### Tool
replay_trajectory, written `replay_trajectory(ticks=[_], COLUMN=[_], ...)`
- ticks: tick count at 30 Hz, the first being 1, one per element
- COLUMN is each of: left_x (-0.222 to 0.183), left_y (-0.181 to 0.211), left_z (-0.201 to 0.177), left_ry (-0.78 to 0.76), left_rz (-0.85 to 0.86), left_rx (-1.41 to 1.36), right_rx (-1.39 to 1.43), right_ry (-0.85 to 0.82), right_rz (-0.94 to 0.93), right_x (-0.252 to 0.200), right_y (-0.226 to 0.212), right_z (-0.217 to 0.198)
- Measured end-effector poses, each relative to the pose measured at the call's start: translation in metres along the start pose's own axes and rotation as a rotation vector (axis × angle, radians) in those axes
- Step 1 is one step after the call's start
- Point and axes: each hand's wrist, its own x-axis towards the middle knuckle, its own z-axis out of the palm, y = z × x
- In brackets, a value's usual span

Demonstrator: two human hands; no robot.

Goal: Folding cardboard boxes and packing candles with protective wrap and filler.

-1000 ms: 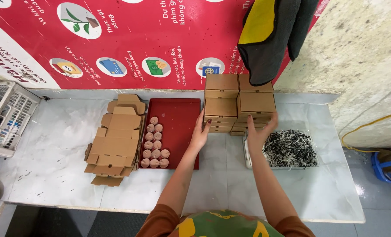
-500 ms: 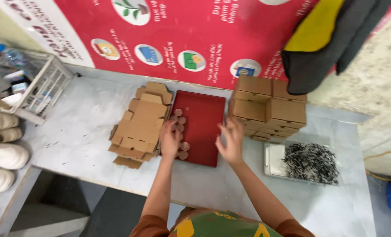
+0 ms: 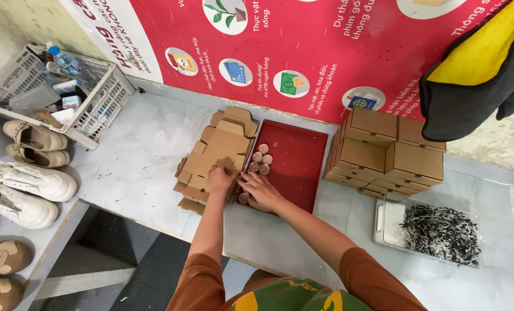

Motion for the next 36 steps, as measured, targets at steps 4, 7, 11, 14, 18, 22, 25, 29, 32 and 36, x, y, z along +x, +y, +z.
replay_trajectory(ticks=[4, 7, 11, 14, 18, 22, 25, 29, 32, 36], left_x=[0.009, 0.018, 0.023, -0.014, -0.071, -0.121, -0.146, -0.168, -0.164, -0.158], left_y=[0.0, -0.016, -0.028, 0.013, 0.074, 0.122, 0.153, 0.18, 0.177, 0.139], left_z=[-0.001, 0.017, 0.022, -0.031, -0.079, -0.073, -0.082, -0.096, -0.064, 0.039], left_ry=[-0.07, -0.014, 0.061, 0.154, 0.415, 0.309, 0.16, -0.01, 0.194, 0.041], left_rz=[0.003, 0.125, 0.207, 0.241, 0.322, 0.374, 0.467, 0.64, 0.679, 0.587], left_rx=[0.009, 0.029, 0.154, 0.062, -0.274, -0.504, -0.675, -0.725, -0.677, -0.726], right_rx=[-0.086, -0.088, -0.003, 0.14, 0.486, 0.721, 0.853, 0.907, 0.951, 1.227], right_ry=[-0.099, -0.072, -0.061, -0.044, 0.179, 0.418, 0.708, 0.996, 1.088, 1.071], right_rz=[-0.017, 0.027, 0.084, 0.107, -0.011, 0.061, 0.277, 0.419, 0.442, 0.587], right_x=[0.006, 0.004, 0.004, 0.005, 0.005, -0.008, -0.042, -0.112, -0.18, -0.315], right_y=[-0.012, -0.008, -0.013, -0.025, -0.046, -0.014, -0.017, -0.006, 0.022, 0.164], right_z=[0.001, 0.016, 0.008, -0.007, -0.022, 0.038, 0.022, -0.02, -0.03, 0.104])
